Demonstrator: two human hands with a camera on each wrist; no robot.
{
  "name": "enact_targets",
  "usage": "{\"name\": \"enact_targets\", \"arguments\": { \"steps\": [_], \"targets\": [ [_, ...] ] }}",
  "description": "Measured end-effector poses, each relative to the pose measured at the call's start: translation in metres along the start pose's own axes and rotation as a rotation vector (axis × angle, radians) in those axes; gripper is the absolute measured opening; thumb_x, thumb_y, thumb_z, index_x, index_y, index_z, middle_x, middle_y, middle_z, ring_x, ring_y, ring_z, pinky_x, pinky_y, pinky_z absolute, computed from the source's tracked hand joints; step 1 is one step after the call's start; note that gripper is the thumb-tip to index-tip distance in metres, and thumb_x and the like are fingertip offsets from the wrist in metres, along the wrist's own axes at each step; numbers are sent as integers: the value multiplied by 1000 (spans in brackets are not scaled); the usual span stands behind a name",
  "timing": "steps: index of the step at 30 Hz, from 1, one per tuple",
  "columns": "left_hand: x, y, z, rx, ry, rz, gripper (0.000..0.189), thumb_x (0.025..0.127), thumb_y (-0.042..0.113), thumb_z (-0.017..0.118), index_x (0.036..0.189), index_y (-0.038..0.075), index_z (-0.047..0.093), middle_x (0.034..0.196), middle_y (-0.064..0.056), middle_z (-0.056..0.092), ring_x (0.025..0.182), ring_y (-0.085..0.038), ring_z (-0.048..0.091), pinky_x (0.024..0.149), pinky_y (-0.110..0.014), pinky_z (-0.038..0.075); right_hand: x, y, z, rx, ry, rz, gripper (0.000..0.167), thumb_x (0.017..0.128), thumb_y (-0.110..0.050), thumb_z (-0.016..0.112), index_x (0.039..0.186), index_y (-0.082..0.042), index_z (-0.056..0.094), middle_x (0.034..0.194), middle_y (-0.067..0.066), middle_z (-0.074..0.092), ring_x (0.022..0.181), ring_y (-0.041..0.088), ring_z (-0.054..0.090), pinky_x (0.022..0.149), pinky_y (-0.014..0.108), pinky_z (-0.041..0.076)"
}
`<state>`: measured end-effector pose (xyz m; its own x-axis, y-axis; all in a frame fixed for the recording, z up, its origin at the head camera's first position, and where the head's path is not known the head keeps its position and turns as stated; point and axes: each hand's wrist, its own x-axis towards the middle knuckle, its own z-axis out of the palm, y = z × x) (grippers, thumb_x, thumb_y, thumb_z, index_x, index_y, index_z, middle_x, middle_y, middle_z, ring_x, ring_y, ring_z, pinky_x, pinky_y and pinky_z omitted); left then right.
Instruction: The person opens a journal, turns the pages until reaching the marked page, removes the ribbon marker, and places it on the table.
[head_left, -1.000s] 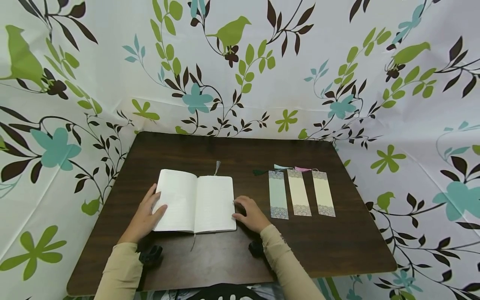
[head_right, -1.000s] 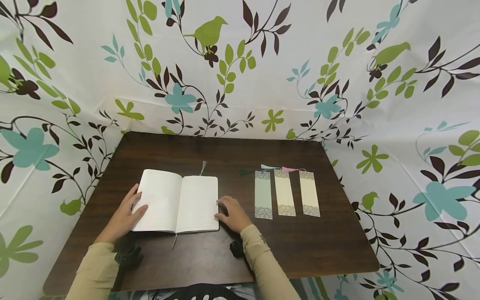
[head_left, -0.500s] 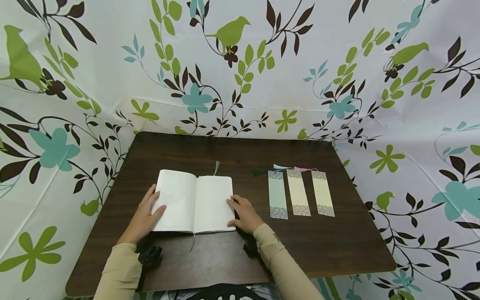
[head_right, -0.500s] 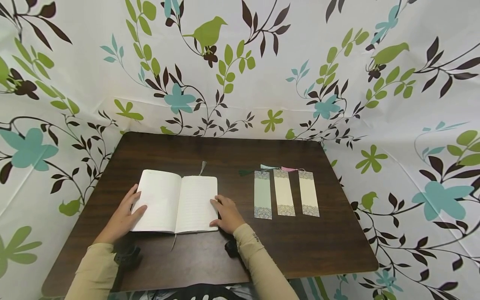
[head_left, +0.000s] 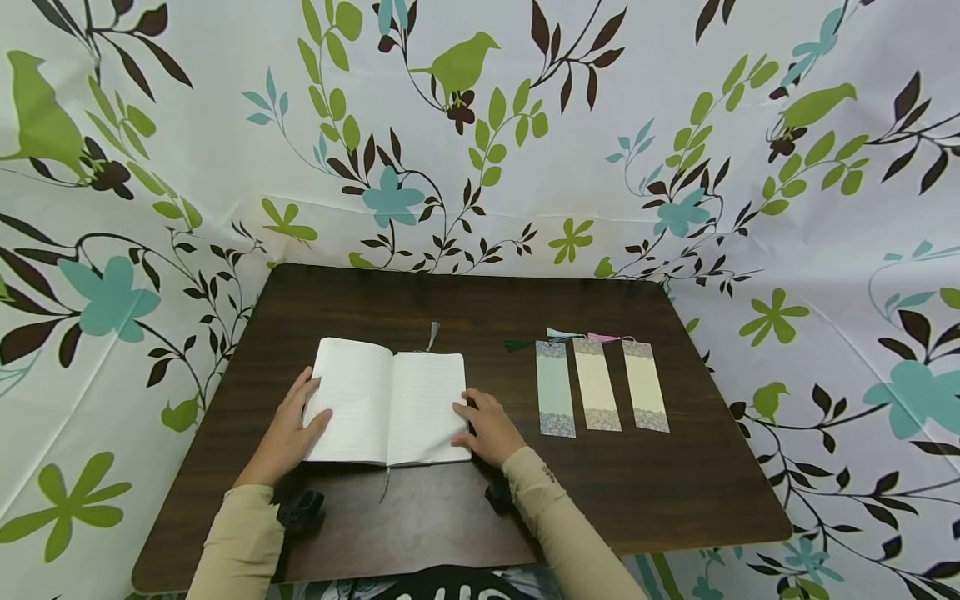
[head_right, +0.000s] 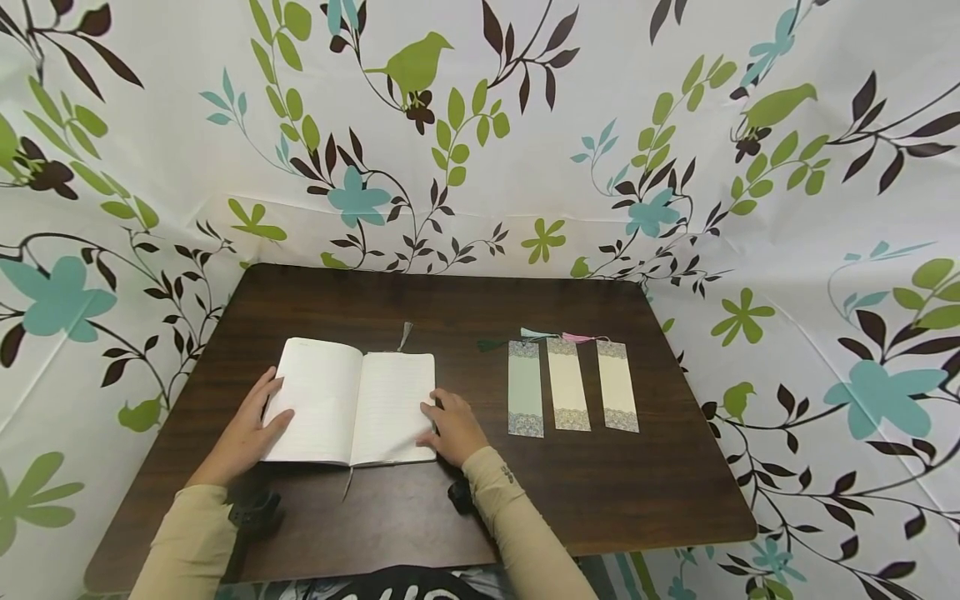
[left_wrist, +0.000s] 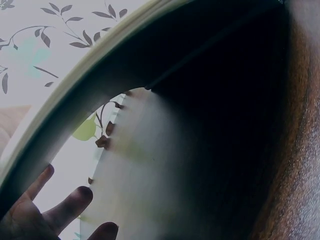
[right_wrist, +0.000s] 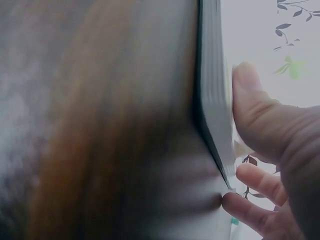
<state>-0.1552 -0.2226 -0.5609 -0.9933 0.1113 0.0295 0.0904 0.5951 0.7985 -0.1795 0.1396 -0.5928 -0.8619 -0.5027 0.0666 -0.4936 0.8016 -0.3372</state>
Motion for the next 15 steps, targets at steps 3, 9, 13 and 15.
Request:
{"name": "enact_targets", "arguments": {
  "steps": [3, 9, 13, 15],
  "targets": [
    [0, 0, 0, 2, 0, 3, 69, 104, 23, 58, 155, -8, 24, 168, -23, 5, 151, -49, 9, 113, -73, 15, 1, 1, 2, -8, 34, -6, 62, 88, -40, 77, 140, -11, 61, 146, 13, 51, 135, 34, 48, 111, 48, 40],
    [0, -1, 0, 1, 4, 19, 68, 104, 22, 57, 154, -9, 25, 168, -24, 6, 151, -50, 9, 112, -73, 16, 3, 1, 7, -32, 121, -38, 53, 87, -42, 78, 128, -11, 69, 137, 14, 56, 127, 33, 54, 108, 52, 42],
    [0, -3, 0, -6, 7, 25, 68, 104, 22, 57, 154, -9, 25, 168, -24, 6, 151, -50, 9, 112, -73, 15, 4, -2, 7, -34, 175, -36, 47, 88, -42, 77, 123, -11, 70, 131, 13, 57, 121, 31, 57, 105, 50, 44],
    [1, -4, 0, -4, 10, 26, 68, 103, 21, 58, 154, -9, 25, 168, -24, 6, 151, -50, 9, 112, -73, 15, 4, -4, 6, -20, 196, -34, 48, 88, -40, 78, 125, -11, 69, 128, 13, 57, 116, 30, 57, 101, 48, 47]
  ]
}}
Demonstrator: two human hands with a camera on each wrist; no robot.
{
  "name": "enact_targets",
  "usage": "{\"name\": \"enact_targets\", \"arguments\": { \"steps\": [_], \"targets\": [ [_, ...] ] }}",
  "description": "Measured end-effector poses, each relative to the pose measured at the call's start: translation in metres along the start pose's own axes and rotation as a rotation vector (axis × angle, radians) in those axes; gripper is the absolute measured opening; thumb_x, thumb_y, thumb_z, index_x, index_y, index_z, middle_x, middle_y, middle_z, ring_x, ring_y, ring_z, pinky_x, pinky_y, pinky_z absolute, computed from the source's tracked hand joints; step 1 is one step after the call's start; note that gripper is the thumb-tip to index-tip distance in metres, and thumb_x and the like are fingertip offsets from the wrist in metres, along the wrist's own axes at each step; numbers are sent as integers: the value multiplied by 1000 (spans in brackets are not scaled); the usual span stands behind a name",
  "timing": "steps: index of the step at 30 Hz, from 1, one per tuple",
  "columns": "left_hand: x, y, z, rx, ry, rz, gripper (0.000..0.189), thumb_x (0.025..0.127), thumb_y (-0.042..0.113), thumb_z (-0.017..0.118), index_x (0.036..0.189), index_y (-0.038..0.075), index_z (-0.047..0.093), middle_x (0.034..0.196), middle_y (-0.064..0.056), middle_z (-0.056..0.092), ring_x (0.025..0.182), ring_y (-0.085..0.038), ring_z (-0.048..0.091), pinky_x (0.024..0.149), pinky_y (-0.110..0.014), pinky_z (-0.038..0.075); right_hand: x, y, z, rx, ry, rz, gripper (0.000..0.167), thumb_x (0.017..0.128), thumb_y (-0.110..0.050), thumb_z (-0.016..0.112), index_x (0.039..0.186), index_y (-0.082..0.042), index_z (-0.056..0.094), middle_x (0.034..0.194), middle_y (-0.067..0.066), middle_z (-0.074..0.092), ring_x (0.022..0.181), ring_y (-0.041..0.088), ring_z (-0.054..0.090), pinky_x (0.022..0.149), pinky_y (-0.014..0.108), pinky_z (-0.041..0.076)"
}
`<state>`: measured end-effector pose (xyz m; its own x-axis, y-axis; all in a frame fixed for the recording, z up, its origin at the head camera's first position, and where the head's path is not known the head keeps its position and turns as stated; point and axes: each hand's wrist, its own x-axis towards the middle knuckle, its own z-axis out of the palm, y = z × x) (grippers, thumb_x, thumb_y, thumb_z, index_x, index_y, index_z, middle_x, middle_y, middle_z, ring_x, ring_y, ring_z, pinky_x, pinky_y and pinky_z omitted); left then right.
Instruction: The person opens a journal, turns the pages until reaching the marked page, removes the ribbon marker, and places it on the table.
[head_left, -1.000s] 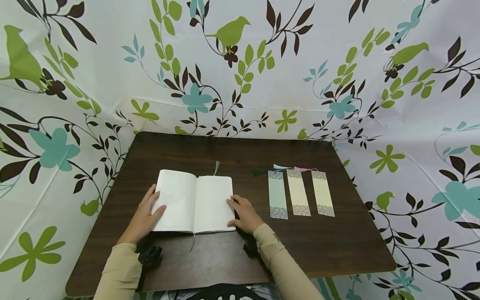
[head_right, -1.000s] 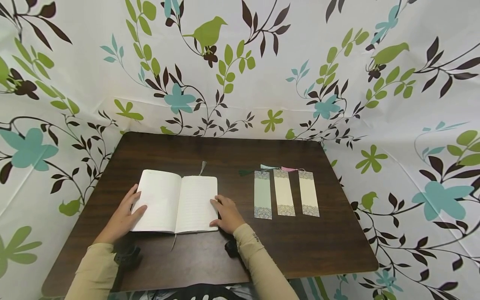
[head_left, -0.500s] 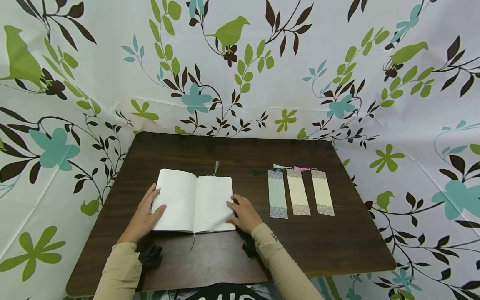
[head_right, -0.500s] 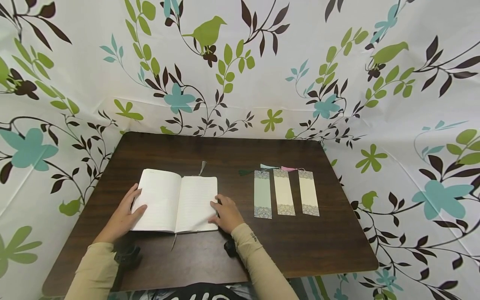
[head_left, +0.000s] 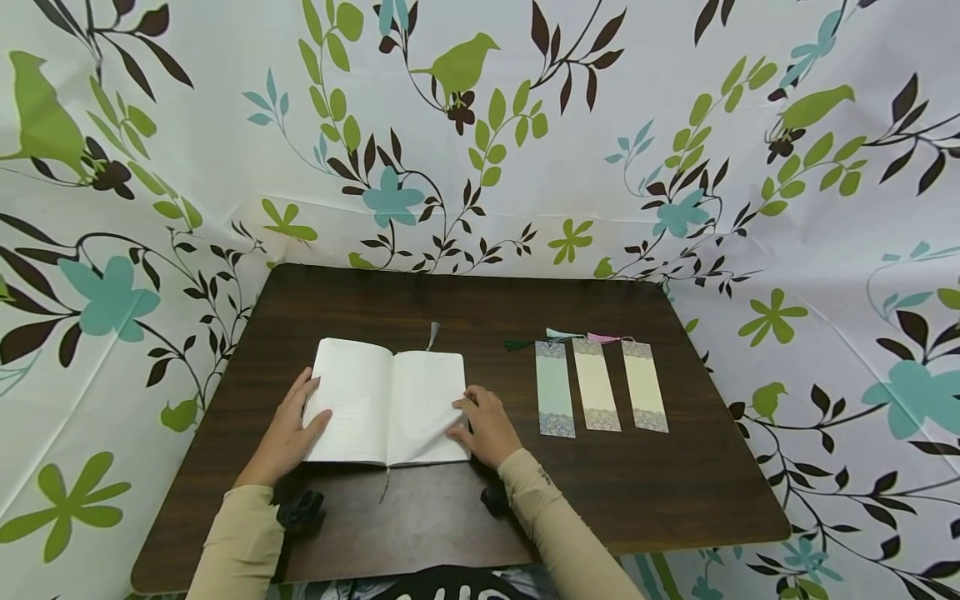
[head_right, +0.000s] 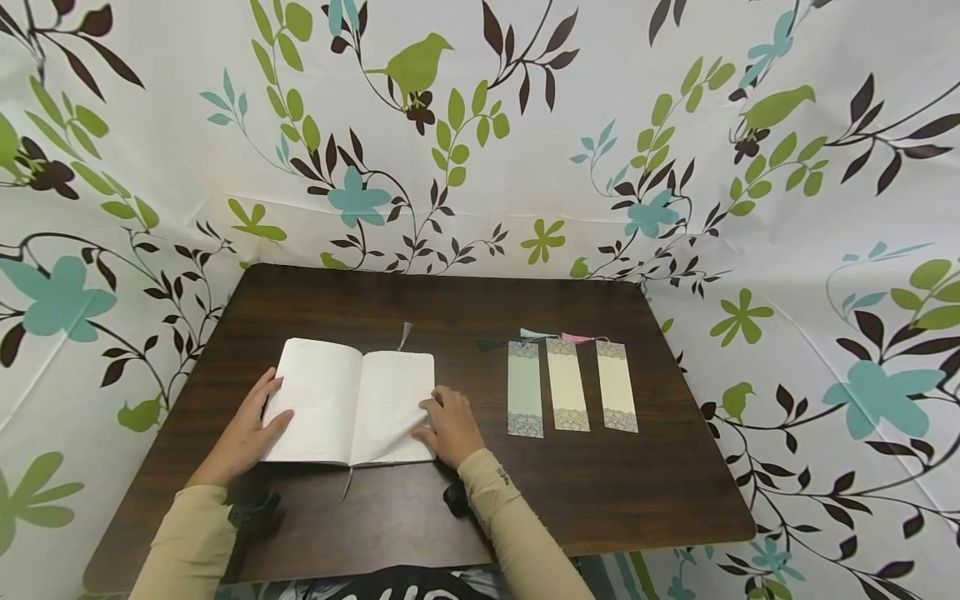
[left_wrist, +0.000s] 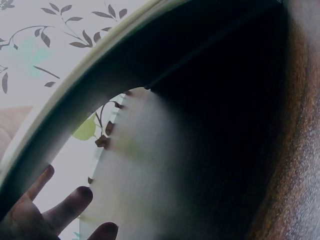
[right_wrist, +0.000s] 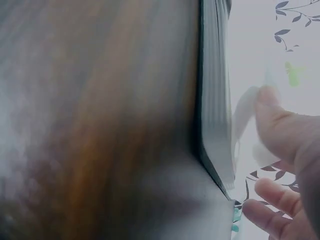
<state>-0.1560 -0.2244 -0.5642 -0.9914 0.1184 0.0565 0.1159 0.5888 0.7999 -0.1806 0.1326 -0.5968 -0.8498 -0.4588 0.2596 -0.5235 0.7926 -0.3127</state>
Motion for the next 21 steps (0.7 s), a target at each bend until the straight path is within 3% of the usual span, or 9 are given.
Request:
{"name": "enact_targets", "arguments": {
  "steps": [3, 7, 9, 13, 17, 20, 21],
  "targets": [
    [0, -1, 0, -1, 0, -1, 68, 103, 22, 58, 154, -9, 24, 168, -24, 6, 151, -50, 9, 112, -73, 15, 0, -3, -1, 45, 13, 0, 57, 88, -35, 79, 135, -9, 62, 128, 14, 57, 115, 31, 57, 99, 49, 48],
    [-1, -3, 1, -2, 3, -1, 68, 103, 22, 57, 154, -9, 24, 168, -24, 6, 151, -50, 9, 112, -74, 15, 2, -8, -3, 182, -33, -3, 85, 88, -27, 80, 155, -3, 35, 144, 18, 54, 132, 34, 52, 114, 58, 32],
    [-1, -3, 1, -4, 4, 0, 68, 103, 21, 57, 154, -9, 24, 167, -24, 6, 151, -50, 9, 112, -73, 15, 3, -11, -4, 309, -61, 2, 100, 88, -22, 80, 160, 0, 15, 148, 21, 50, 139, 33, 47, 118, 59, 25],
    [-1, -3, 0, -14, 4, 0, 68, 104, 22, 57, 154, -9, 24, 168, -24, 6, 151, -50, 9, 112, -73, 15, 4, -22, -7, 610, -116, 11, 114, 93, -15, 75, 157, 1, -18, 150, 28, 46, 142, 34, 43, 117, 52, 30],
    [-2, -2, 0, -23, 5, 5, 69, 104, 23, 58, 156, -7, 22, 168, -24, 6, 151, -50, 10, 111, -74, 16, 4, -33, -7, 856, -216, 74, 111, 101, -27, 65, 154, -6, -30, 165, 28, 12, 149, 43, 26, 117, 50, 30],
    [-3, -2, 0, -31, 10, 16, 70, 104, 23, 58, 157, -5, 21, 167, -24, 7, 150, -51, 11, 111, -75, 17, 3, -42, -7, 929, -290, 121, 109, 101, -44, 61, 157, -13, -28, 168, 19, -14, 151, 46, 16, 118, 50, 29],
    [-3, -2, 0, -33, 14, 21, 70, 104, 22, 58, 158, -4, 21, 167, -25, 7, 150, -51, 11, 110, -75, 17, 3, -44, -6, 932, -315, 118, 108, 100, -47, 60, 158, -15, -25, 168, 17, -15, 151, 44, 15, 118, 49, 28]
  ]
}}
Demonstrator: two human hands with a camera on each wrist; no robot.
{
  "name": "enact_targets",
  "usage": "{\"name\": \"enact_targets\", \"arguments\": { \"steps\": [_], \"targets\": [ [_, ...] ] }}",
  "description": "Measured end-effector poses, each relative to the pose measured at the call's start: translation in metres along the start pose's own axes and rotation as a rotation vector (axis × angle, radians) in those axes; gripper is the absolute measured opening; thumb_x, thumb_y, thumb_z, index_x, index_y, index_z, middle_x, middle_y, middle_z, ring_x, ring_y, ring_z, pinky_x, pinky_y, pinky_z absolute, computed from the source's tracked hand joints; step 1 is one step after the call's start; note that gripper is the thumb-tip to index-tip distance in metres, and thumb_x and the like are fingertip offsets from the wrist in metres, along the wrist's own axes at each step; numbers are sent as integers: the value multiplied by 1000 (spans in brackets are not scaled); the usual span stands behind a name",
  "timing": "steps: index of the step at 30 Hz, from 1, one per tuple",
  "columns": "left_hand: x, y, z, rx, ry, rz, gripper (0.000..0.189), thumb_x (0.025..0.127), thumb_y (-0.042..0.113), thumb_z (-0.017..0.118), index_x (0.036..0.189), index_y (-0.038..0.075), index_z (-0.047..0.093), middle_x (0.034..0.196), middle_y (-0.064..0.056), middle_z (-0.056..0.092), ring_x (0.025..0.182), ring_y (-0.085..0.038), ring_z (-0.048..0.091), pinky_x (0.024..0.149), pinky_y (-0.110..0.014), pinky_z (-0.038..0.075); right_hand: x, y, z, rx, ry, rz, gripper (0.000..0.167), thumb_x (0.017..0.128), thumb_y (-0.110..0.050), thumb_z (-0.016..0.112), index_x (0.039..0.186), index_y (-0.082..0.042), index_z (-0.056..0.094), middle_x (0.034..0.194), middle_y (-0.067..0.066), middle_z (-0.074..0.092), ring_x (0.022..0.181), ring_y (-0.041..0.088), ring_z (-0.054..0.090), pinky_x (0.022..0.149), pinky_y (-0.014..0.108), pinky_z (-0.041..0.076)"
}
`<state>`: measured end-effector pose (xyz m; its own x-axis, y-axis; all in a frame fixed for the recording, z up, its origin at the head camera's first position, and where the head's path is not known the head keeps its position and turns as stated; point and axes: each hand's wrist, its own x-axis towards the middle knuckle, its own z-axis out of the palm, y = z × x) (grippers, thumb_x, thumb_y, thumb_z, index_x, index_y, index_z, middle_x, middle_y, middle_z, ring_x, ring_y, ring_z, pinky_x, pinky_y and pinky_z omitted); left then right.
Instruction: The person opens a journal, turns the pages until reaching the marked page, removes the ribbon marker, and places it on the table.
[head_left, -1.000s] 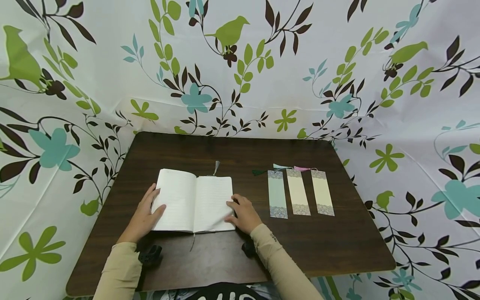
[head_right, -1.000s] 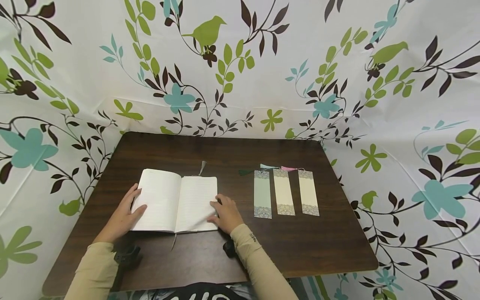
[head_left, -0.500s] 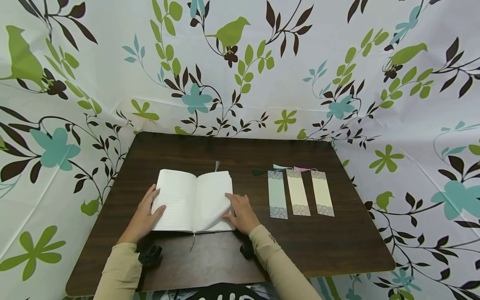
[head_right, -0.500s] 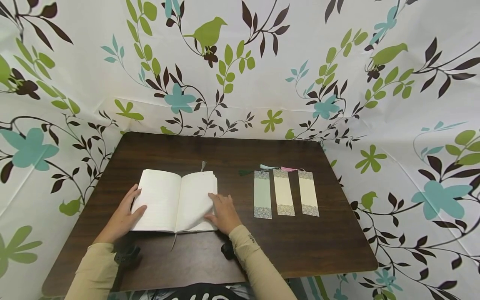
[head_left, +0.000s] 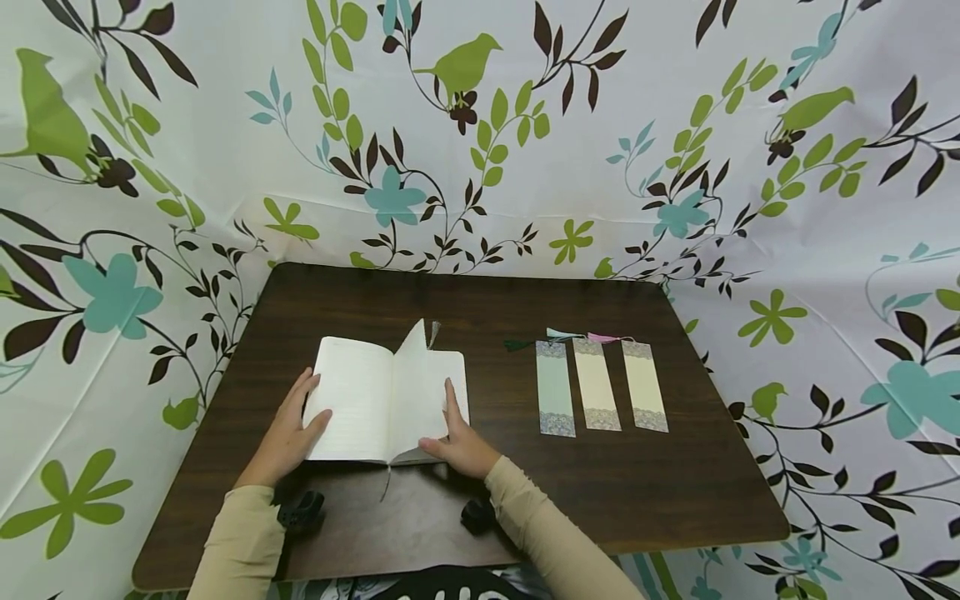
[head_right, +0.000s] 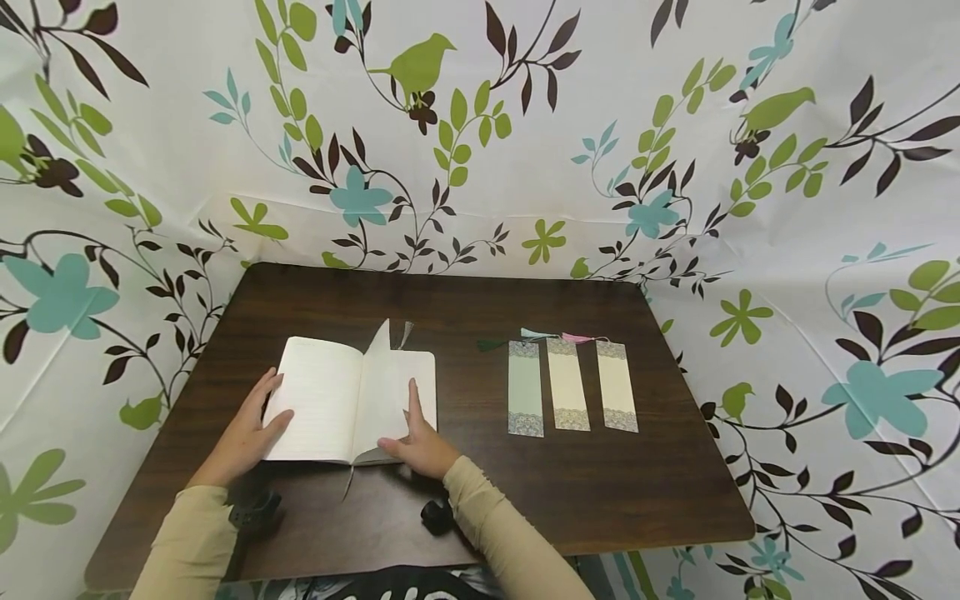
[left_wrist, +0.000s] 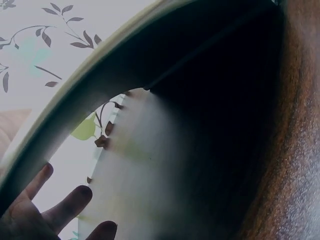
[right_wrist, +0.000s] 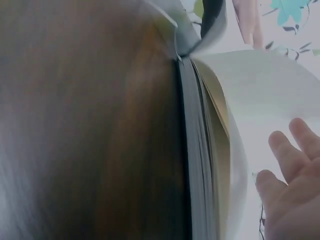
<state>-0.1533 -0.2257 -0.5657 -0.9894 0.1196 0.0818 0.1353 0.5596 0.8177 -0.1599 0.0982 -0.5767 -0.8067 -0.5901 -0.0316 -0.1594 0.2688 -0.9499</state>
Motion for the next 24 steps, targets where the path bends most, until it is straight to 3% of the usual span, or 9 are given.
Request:
{"name": "enact_targets", "arguments": {
  "steps": [2, 6, 9, 14, 20, 24],
  "targets": [
    [0, 0, 0, 1, 8, 9, 71, 104, 22, 58, 159, -2, 20, 167, -25, 8, 150, -51, 11, 110, -75, 17, 2, -1, 5, 2, -65, -17, 104, 101, -47, 59, 160, -15, -20, 170, 12, -2, 153, 37, 18, 119, 47, 27],
    [-1, 1, 0, 9, 21, 28, 69, 103, 19, 59, 160, 2, 23, 166, -26, 10, 149, -52, 13, 109, -76, 17, 6, -2, 16, -162, -165, -110, 85, 104, -34, 59, 164, -12, 2, 167, 5, 26, 153, 21, 24, 122, 41, 24],
    [-1, 2, -1, 8, 17, 37, 60, 103, 19, 58, 156, 2, 34, 166, -26, 11, 149, -54, 14, 107, -78, 19, 6, -2, 24, -353, -191, -165, 73, 104, -30, 58, 163, -13, 19, 167, 2, 26, 153, 19, 23, 122, 42, 24],
    [-1, 3, -1, -28, 17, 34, 44, 107, 21, 52, 145, -1, 49, 166, -25, 12, 148, -54, 14, 106, -78, 20, 7, 1, 32, -512, -237, -226, 59, 105, -32, 57, 157, -15, 36, 168, 6, 23, 153, 21, 22, 122, 53, 17],
    [-2, 5, -3, -114, 0, -11, 54, 113, 31, 27, 147, -7, 46, 169, -19, 7, 151, -49, 9, 111, -75, 14, 9, -2, 37, -624, -255, -258, 55, 104, -34, 58, 153, -15, 45, 166, 10, 25, 154, 20, 21, 121, 58, 18],
    [-4, 7, -4, -138, -11, -27, 57, 112, 33, 32, 149, -9, 42, 169, -19, 6, 151, -49, 8, 111, -75, 14, 7, -5, 39, -690, -265, -244, 56, 104, -38, 56, 155, -18, 43, 167, 8, 23, 154, 20, 18, 121, 57, 18]
  ]
}}
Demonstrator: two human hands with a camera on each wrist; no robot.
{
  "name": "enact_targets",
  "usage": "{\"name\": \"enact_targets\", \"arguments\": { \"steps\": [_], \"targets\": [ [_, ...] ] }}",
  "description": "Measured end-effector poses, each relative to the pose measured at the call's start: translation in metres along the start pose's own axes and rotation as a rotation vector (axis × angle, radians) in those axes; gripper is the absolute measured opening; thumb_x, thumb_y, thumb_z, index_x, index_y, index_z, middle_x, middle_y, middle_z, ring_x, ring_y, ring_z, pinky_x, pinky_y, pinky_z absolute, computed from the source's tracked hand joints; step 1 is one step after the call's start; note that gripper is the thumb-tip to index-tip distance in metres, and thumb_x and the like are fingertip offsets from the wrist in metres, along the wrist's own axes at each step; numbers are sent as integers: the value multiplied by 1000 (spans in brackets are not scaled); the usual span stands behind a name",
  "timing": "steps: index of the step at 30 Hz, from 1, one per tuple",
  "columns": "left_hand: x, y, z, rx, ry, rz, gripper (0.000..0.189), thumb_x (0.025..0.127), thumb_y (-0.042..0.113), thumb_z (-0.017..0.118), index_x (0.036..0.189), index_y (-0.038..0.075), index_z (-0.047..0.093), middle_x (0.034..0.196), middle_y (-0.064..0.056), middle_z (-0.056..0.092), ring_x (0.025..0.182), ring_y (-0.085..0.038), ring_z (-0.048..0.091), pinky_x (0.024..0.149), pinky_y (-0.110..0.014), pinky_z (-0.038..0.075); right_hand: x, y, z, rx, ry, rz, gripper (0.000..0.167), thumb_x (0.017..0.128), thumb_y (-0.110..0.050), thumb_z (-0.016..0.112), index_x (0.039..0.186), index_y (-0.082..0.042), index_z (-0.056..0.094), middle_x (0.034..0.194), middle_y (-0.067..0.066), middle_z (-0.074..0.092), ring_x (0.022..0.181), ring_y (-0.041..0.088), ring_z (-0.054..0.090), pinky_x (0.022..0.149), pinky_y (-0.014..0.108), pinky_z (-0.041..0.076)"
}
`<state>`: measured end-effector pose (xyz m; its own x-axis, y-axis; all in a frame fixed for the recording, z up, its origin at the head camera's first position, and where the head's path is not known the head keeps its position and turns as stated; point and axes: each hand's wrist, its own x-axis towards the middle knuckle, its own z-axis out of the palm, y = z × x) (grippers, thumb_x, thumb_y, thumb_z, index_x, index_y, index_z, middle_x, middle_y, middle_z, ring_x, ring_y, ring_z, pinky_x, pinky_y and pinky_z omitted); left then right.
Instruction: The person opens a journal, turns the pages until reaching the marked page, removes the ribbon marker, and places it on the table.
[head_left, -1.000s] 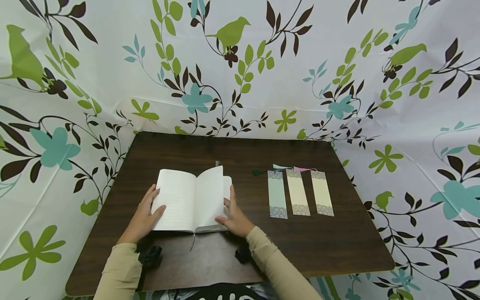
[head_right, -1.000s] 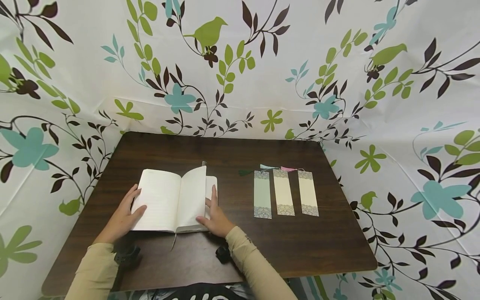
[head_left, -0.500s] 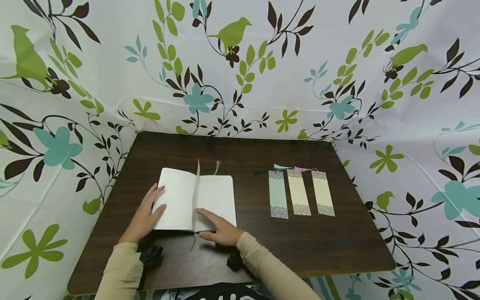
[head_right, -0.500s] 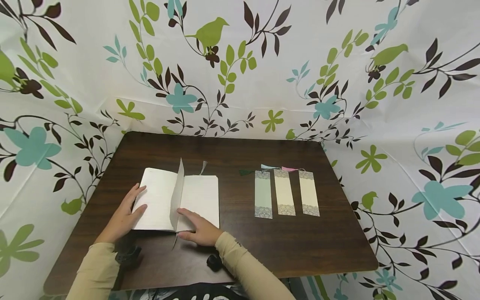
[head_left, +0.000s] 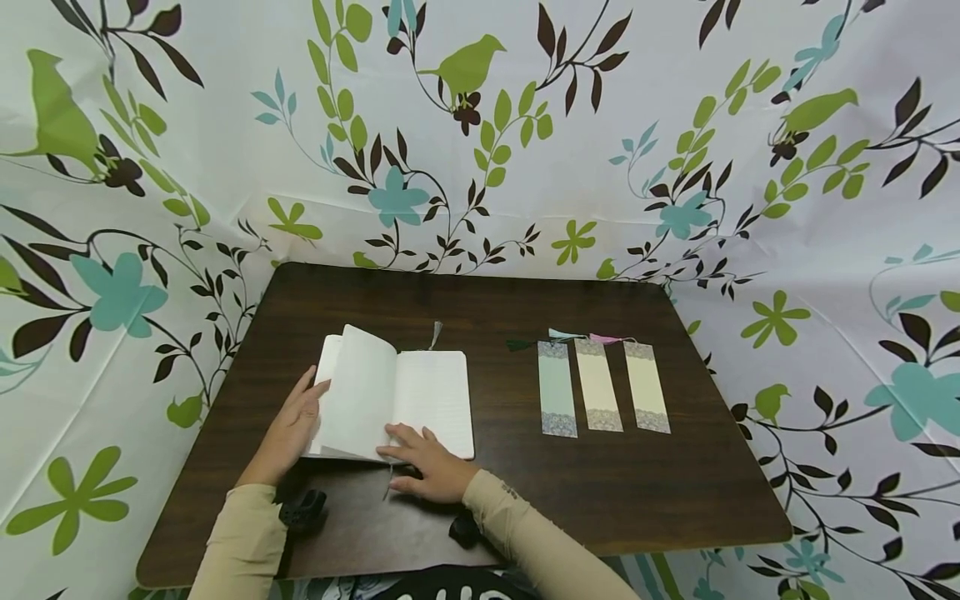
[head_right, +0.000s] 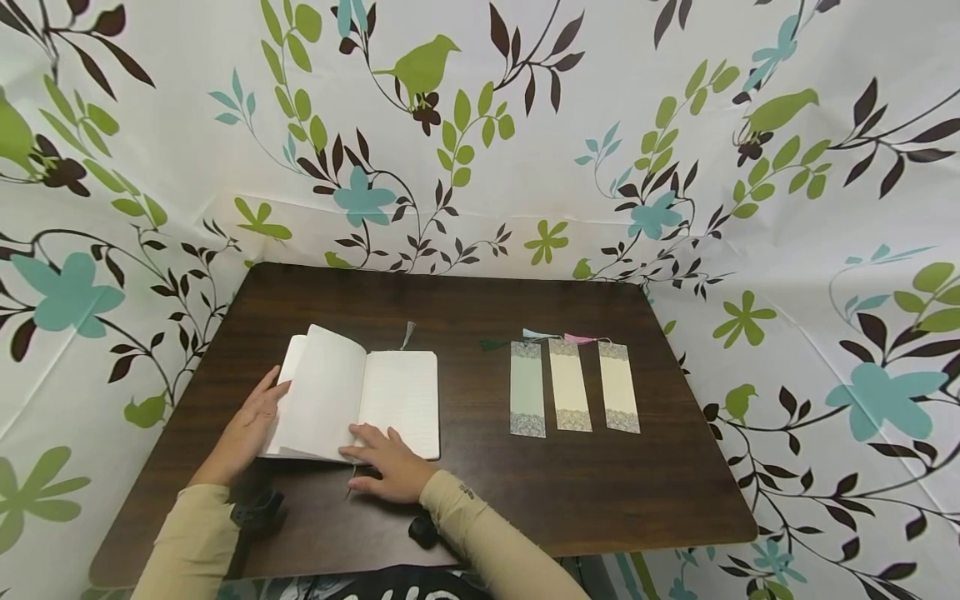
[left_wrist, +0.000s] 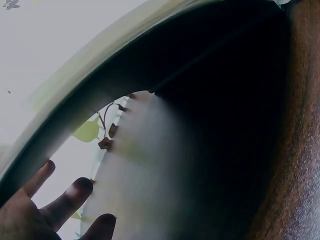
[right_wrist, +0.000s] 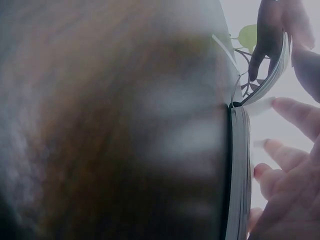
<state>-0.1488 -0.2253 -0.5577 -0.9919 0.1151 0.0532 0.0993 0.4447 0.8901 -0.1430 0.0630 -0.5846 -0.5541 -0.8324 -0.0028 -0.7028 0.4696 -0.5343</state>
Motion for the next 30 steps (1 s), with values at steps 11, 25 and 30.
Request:
{"name": "enact_targets", "arguments": {
  "steps": [11, 25, 30],
  "targets": [
    [2, 3, -2, -35, -33, -49, 65, 111, 37, 38, 151, -14, 31, 170, -15, 2, 154, -42, 0, 115, -72, 6, 1, -1, 3, -62, 18, 14, 56, 104, -40, 57, 155, -22, 43, 166, 6, 25, 154, 18, 20, 121, 55, 21],
    [4, -6, -1, 175, -26, 23, 69, 101, 25, 64, 149, -15, 35, 168, -22, 9, 150, -51, 13, 109, -74, 22, -4, 7, 0, -98, 68, 90, 50, 105, -35, 55, 152, -18, 48, 164, 6, 32, 153, 22, 23, 121, 51, 24],
    [3, -7, -1, 173, -32, 16, 69, 101, 23, 64, 150, -14, 33, 169, -21, 6, 150, -51, 13, 110, -74, 21, -11, 17, -5, -151, 103, 188, 49, 105, -30, 57, 150, -14, 50, 164, 9, 33, 152, 25, 26, 120, 53, 25]
  ]
}}
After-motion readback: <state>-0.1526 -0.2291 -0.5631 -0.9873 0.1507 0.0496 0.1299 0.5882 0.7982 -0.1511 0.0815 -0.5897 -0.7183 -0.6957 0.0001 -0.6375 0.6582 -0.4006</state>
